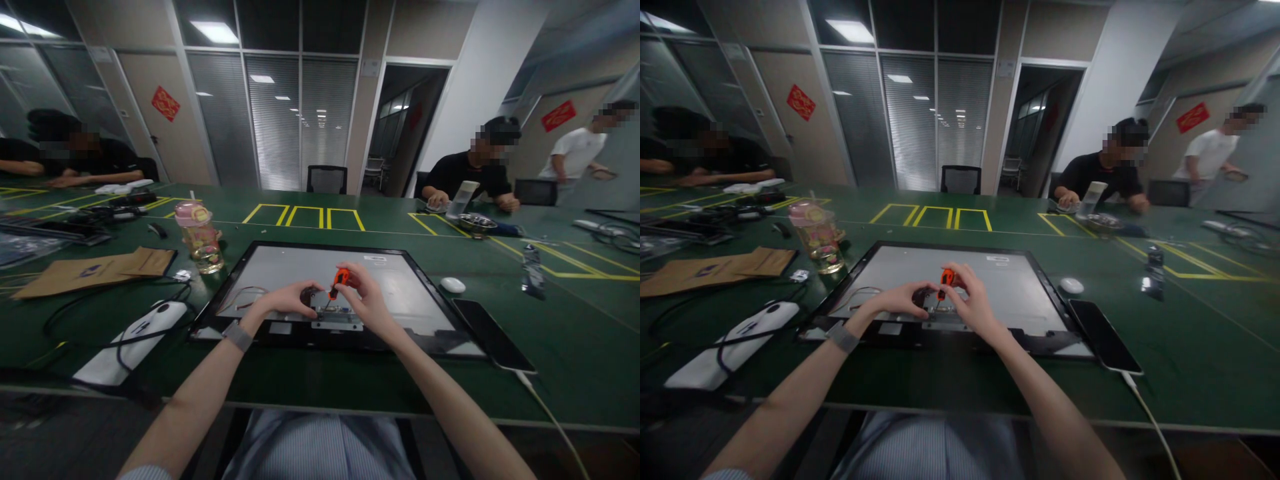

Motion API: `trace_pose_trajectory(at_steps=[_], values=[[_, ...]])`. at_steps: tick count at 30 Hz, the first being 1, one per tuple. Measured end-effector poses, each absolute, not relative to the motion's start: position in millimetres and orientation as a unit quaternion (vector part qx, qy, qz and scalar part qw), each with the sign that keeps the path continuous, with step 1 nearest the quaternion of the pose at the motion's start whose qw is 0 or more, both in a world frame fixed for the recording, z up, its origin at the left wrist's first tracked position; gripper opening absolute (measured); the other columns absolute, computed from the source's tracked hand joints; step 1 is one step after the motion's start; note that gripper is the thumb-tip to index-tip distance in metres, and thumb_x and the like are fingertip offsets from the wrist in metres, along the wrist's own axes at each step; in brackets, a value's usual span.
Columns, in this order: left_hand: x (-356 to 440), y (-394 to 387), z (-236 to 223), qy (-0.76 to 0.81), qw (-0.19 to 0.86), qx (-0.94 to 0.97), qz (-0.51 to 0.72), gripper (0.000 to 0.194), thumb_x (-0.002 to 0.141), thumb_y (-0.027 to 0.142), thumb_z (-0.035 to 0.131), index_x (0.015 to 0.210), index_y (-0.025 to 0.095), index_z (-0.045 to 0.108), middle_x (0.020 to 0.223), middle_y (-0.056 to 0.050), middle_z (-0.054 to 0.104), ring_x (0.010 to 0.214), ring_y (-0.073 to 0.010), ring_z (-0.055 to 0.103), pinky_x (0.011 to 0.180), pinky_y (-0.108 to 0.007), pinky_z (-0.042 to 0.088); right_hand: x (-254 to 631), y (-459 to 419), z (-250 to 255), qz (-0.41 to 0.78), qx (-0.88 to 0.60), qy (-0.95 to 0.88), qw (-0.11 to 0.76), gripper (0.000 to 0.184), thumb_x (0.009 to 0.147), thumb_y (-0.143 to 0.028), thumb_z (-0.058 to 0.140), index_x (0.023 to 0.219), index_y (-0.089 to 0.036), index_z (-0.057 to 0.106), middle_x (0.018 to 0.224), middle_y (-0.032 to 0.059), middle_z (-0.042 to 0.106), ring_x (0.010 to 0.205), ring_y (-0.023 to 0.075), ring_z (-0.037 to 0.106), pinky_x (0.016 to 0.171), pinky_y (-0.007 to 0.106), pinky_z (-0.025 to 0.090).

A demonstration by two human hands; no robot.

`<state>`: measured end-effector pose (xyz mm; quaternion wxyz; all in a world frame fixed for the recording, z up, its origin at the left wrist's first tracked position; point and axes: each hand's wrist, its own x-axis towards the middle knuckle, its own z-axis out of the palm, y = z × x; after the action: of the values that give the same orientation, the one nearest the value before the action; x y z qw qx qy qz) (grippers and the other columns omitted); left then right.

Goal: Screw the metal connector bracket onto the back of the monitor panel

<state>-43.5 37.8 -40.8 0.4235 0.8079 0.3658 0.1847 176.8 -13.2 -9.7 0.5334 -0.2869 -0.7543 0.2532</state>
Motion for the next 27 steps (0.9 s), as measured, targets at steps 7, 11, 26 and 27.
trace_pose_trajectory(at_steps=[7, 11, 26, 27], values=[[-43.6, 38.7, -41.2, 0.372, 0.417, 0.809, 0.18, 0.066, 0.062, 0.033, 0.078, 0.122, 0.021, 0.054, 0.114, -0.006, 0.06, 0.099, -0.0241, 0.057, 0.087, -0.036, 0.045, 172.0, -17.9, -9.6, 0.197, -0.308, -0.738, 0.567, 0.027, 0.088, -0.032, 0.055, 0.115, -0.026, 0.056, 0.106, 0.0085, 0.062, 0.095, 0.0222, 0.063, 0.087, 0.04, 0.052], [-43.2, 37.3, -38.6, 0.369, 0.419, 0.81, 0.177, 0.065, 0.063, 0.032, 0.077, 0.123, 0.021, 0.054, 0.119, -0.006, 0.059, 0.106, -0.0254, 0.055, 0.092, -0.037, 0.043, 173.8, -17.9, -4.9, 0.339, -0.264, -0.697, 0.575, 0.024, 0.092, -0.032, 0.05, 0.114, -0.025, 0.055, 0.104, 0.0078, 0.066, 0.095, 0.0213, 0.067, 0.086, 0.04, 0.053], [-43.2, 37.5, -37.8, 0.369, 0.419, 0.812, 0.171, 0.066, 0.064, 0.032, 0.077, 0.125, 0.021, 0.053, 0.118, -0.006, 0.059, 0.104, -0.0252, 0.056, 0.091, -0.038, 0.043, 181.2, -9.1, -4.4, 0.393, -0.259, -0.66, 0.585, 0.022, 0.091, -0.034, 0.054, 0.109, -0.027, 0.064, 0.091, 0.0035, 0.066, 0.087, 0.0176, 0.063, 0.08, 0.033, 0.05], [-43.2, 38.1, -38.8, 0.369, 0.417, 0.813, 0.17, 0.066, 0.064, 0.032, 0.077, 0.124, 0.021, 0.053, 0.116, -0.006, 0.059, 0.102, -0.025, 0.056, 0.09, -0.037, 0.043, 181.5, -8.7, -4.7, 0.402, -0.247, -0.662, 0.582, 0.021, 0.092, -0.034, 0.052, 0.108, -0.027, 0.064, 0.093, 0.004, 0.066, 0.091, 0.0184, 0.063, 0.083, 0.035, 0.05]])
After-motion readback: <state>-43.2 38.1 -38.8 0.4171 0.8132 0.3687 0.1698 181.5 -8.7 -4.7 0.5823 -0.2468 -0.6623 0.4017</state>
